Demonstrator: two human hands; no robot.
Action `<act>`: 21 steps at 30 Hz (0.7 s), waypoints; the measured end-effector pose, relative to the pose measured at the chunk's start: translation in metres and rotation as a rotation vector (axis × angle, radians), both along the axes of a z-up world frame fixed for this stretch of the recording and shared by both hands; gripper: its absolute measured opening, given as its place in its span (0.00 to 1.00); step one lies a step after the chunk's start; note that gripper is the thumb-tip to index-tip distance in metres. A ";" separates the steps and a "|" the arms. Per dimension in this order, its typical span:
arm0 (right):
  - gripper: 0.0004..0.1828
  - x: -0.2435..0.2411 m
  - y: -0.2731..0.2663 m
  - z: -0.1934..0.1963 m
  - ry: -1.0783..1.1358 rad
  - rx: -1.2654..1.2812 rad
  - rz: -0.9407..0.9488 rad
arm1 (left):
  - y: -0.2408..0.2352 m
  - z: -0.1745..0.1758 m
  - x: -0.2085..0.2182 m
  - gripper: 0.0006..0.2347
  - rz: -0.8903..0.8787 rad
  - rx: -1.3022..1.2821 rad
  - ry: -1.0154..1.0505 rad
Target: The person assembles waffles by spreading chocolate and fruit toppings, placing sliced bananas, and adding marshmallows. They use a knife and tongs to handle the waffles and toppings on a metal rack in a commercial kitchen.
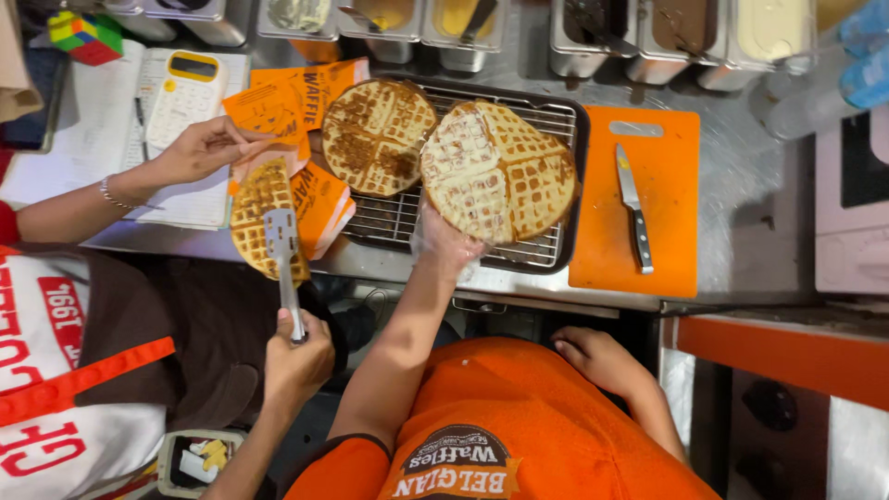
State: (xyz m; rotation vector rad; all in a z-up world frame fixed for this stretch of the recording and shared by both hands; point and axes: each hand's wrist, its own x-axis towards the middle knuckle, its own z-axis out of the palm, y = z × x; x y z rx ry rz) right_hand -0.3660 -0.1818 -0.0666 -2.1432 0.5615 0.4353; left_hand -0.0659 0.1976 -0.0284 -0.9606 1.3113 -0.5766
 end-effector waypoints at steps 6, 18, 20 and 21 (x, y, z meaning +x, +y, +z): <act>0.17 0.056 -0.010 0.112 0.051 0.237 0.032 | -0.004 -0.015 0.001 0.09 0.138 -0.151 0.244; 0.12 0.355 -0.038 0.241 -0.815 -0.271 0.572 | 0.001 -0.045 0.083 0.09 0.333 -0.398 0.213; 0.10 0.429 -0.024 0.241 -0.912 -0.346 0.687 | 0.007 -0.055 0.107 0.09 0.500 -0.646 0.348; 0.09 0.467 -0.013 0.237 -0.971 -0.369 0.740 | 0.008 -0.055 0.123 0.09 0.612 -0.881 0.513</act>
